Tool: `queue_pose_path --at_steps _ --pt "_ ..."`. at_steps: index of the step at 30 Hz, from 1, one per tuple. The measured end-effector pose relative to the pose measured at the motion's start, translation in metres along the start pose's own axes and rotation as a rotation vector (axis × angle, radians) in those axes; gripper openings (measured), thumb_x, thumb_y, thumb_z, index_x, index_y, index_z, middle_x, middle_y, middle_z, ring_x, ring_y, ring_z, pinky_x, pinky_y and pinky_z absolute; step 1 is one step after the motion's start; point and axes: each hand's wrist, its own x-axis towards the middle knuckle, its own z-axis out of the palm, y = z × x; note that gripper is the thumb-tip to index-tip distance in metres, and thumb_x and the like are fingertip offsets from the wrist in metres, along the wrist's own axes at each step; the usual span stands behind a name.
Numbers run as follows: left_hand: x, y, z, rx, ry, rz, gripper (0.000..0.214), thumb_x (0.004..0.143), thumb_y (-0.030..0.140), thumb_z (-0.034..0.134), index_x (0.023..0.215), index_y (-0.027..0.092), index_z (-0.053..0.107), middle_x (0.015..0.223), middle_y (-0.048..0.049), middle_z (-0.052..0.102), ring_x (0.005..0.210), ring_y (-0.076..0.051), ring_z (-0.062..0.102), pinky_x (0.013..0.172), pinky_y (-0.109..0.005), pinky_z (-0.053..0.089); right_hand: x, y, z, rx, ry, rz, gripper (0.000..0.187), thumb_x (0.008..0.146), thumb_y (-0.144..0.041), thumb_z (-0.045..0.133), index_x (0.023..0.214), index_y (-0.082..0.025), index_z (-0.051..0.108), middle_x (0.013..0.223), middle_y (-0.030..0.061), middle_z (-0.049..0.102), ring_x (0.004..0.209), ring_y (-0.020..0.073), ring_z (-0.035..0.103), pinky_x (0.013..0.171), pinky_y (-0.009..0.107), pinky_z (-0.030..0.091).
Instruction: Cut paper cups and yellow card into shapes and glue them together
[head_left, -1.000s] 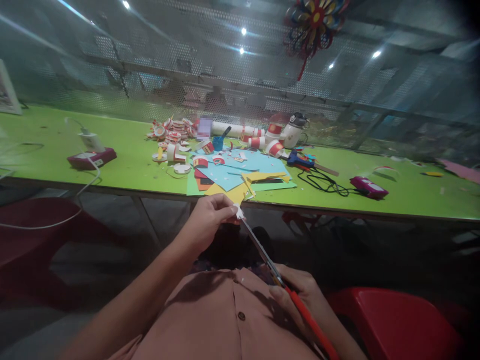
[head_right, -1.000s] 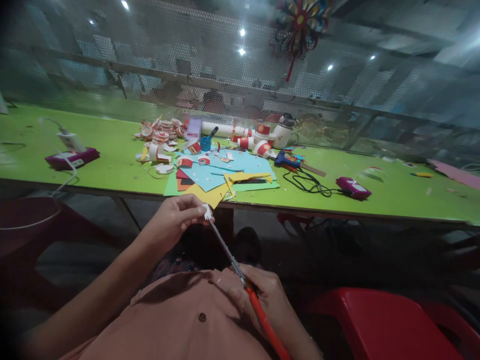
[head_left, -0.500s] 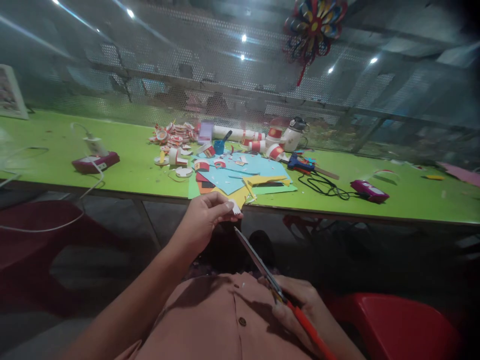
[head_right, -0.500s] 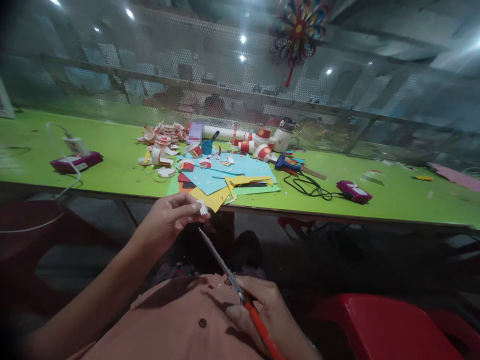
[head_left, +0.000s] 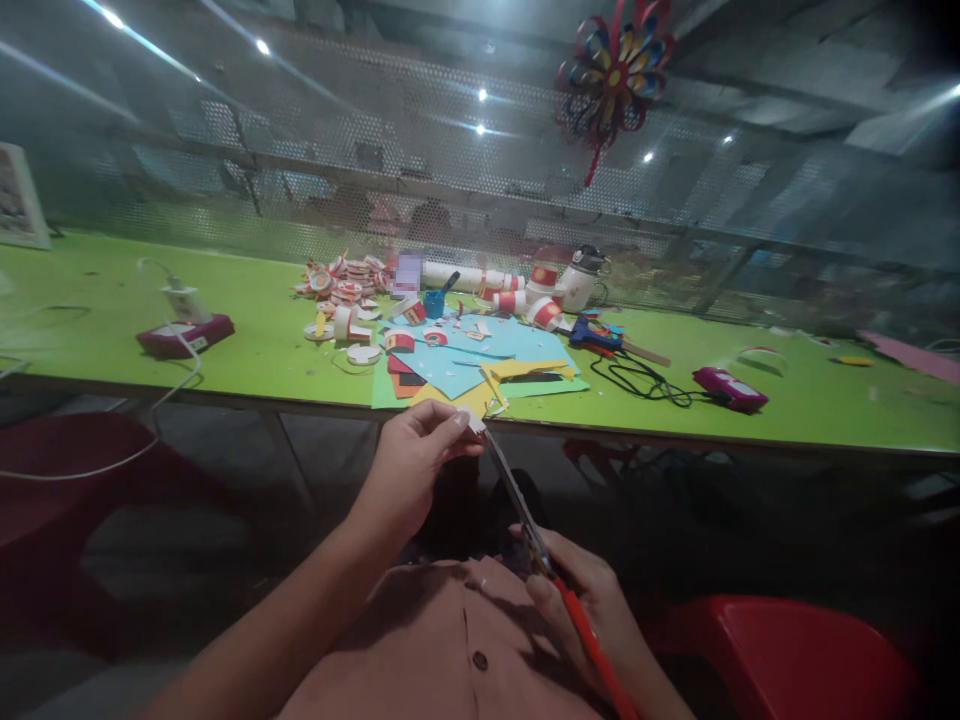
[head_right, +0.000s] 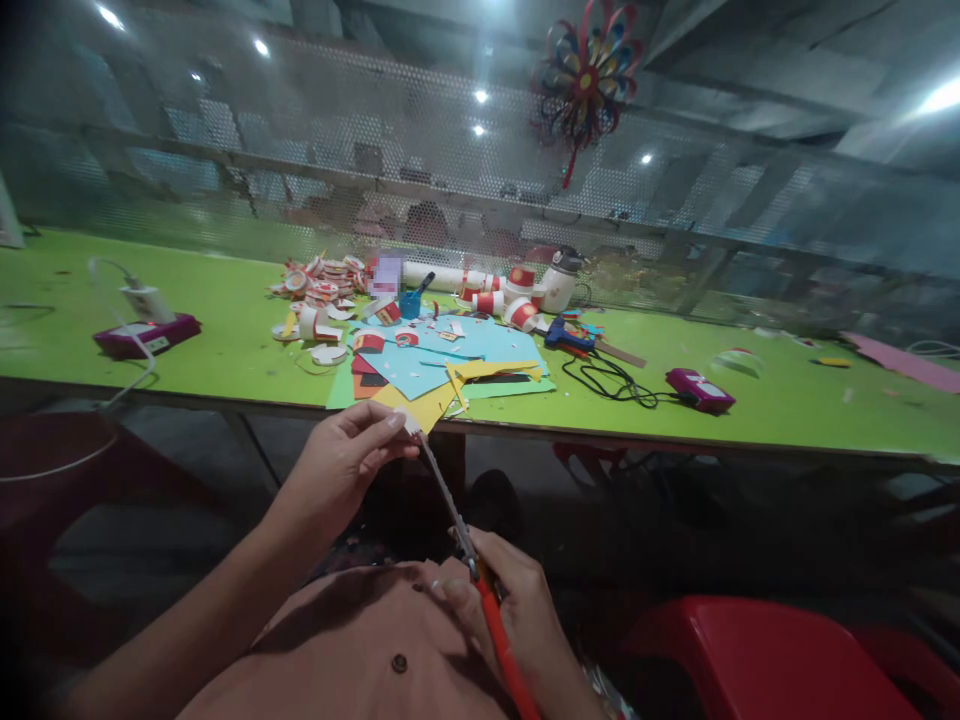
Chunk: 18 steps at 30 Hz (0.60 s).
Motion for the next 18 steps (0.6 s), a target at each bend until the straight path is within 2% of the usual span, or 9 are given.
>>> queue_pose_path --at_steps 11,18 --pt "-0.0005 -0.0063 0.0007 -0.012 0.052 0.022 0.017 0.066 0.028 0.073 0.065 0.013 0.063 0.066 -0.001 0.064 0.067 -0.012 0.061 0.067 -0.025 0.052 0.0019 -0.004 -0.0001 -0.005 -0.007 -0.011 0.033 0.085 -0.04 0.053 0.1 -0.014 0.067 0.075 0.0058 0.067 0.084 0.0227 0.065 0.071 0.026 0.051" --pt "-0.0014 -0.0085 0.0002 -0.017 0.067 0.03 0.015 0.069 0.025 0.071 0.066 0.013 0.063 0.066 -0.0009 0.065 0.066 -0.011 0.061 0.068 -0.025 0.052 0.0012 -0.0047 0.0002 -0.001 -0.028 0.001 0.031 0.086 -0.037 0.052 0.1 -0.013 0.067 0.09 0.0084 0.071 0.081 0.0204 0.065 0.068 0.025 0.05"
